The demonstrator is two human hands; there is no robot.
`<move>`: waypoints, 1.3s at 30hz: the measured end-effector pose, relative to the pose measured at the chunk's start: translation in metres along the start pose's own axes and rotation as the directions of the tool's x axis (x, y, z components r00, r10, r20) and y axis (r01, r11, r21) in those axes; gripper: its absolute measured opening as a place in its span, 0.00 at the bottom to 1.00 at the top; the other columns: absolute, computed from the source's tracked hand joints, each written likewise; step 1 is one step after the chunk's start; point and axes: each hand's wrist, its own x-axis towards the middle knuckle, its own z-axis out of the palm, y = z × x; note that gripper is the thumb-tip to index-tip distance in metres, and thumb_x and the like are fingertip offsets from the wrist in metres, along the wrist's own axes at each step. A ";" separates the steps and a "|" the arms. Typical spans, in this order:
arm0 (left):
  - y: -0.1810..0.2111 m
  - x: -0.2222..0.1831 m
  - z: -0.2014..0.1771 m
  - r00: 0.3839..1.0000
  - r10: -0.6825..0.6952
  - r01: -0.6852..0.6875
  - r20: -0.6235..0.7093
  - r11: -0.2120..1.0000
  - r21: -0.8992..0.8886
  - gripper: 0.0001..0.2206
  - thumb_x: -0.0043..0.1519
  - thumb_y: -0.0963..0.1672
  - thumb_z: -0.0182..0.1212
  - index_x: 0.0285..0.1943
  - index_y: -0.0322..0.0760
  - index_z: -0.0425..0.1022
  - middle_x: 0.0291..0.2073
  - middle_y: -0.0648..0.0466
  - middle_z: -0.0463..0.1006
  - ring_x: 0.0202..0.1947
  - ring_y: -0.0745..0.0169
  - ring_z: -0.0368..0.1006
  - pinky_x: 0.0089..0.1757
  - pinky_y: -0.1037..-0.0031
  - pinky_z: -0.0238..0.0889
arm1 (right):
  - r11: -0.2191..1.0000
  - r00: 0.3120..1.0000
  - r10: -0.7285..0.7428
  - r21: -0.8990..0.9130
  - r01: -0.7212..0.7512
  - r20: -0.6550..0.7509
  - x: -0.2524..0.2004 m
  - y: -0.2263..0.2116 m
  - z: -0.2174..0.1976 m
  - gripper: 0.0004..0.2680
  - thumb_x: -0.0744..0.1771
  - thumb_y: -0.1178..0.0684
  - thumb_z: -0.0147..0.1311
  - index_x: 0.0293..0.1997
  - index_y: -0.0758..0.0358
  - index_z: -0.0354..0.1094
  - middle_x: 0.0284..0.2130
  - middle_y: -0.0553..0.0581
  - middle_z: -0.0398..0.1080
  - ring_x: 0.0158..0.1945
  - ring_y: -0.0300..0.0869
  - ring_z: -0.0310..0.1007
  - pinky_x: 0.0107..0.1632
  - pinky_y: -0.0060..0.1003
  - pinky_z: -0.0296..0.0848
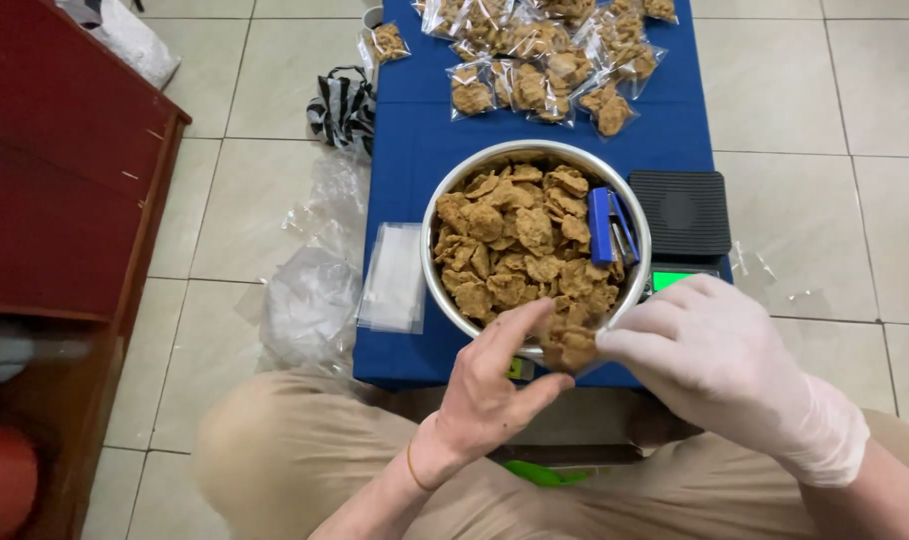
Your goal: Packaging chips into small plastic bags and sealing them using a handheld heat sealer
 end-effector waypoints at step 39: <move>-0.001 0.010 -0.005 0.888 -0.435 0.210 -0.147 0.670 -0.712 0.17 0.52 0.37 0.76 0.51 0.30 0.81 0.39 0.45 0.86 0.41 0.68 0.81 0.45 0.74 0.77 | 0.149 0.509 0.776 0.675 -0.722 0.373 0.040 -0.028 0.059 0.01 0.61 0.60 0.69 0.29 0.59 0.84 0.19 0.54 0.79 0.28 0.35 0.76 0.37 0.35 0.81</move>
